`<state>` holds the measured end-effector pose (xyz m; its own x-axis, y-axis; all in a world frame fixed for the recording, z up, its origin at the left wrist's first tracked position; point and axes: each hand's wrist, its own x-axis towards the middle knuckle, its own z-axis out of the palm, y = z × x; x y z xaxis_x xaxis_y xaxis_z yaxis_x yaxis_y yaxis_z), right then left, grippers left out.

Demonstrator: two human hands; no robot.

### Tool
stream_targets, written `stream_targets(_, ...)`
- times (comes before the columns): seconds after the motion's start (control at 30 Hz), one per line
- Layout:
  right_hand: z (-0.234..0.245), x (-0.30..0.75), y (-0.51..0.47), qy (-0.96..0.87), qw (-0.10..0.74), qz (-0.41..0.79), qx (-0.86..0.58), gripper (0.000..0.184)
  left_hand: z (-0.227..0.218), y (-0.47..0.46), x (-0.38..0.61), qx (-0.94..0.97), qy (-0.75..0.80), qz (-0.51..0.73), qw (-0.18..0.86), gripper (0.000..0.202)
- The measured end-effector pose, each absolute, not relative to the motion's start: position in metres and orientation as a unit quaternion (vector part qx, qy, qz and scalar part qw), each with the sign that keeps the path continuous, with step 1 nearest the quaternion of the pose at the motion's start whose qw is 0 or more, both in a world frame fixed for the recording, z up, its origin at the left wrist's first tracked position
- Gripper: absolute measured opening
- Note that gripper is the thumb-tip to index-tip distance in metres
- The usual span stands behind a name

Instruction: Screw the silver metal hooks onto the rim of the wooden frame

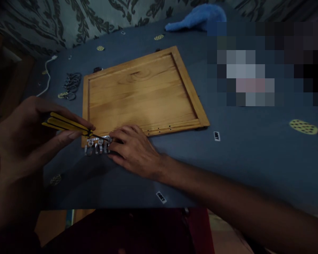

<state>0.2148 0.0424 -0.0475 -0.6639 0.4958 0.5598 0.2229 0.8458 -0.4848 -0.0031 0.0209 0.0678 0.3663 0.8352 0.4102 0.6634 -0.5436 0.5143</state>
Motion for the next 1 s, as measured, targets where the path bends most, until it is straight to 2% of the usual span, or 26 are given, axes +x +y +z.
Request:
stream_targets(0.2, -0.049, 0.215, 0.042, -0.89, 0.355, 0.2, -0.206, 0.018, 0.074, 0.02, -0.005, 0.848, 0.437, 0.267, 0.138, 0.021)
stream_targets(0.5, -0.048, 0.215, 0.042, -0.889, 0.358, 0.199, -0.204, 0.018, 0.078, 0.02, 0.002, 0.857, 0.417, 0.279, 0.116, 0.023)
stream_targets(0.87, -0.047, 0.214, 0.042, -0.888, 0.365, 0.194, -0.199, 0.016, 0.077, 0.018, -0.004, 0.849, 0.413, 0.293, 0.149, 0.048)
stream_targets(1.0, -0.047, 0.215, 0.042, -0.892, 0.355, 0.193, -0.202, 0.016, 0.073, 0.024, -0.003, 0.862, 0.398, 0.276, 0.152, 0.036)
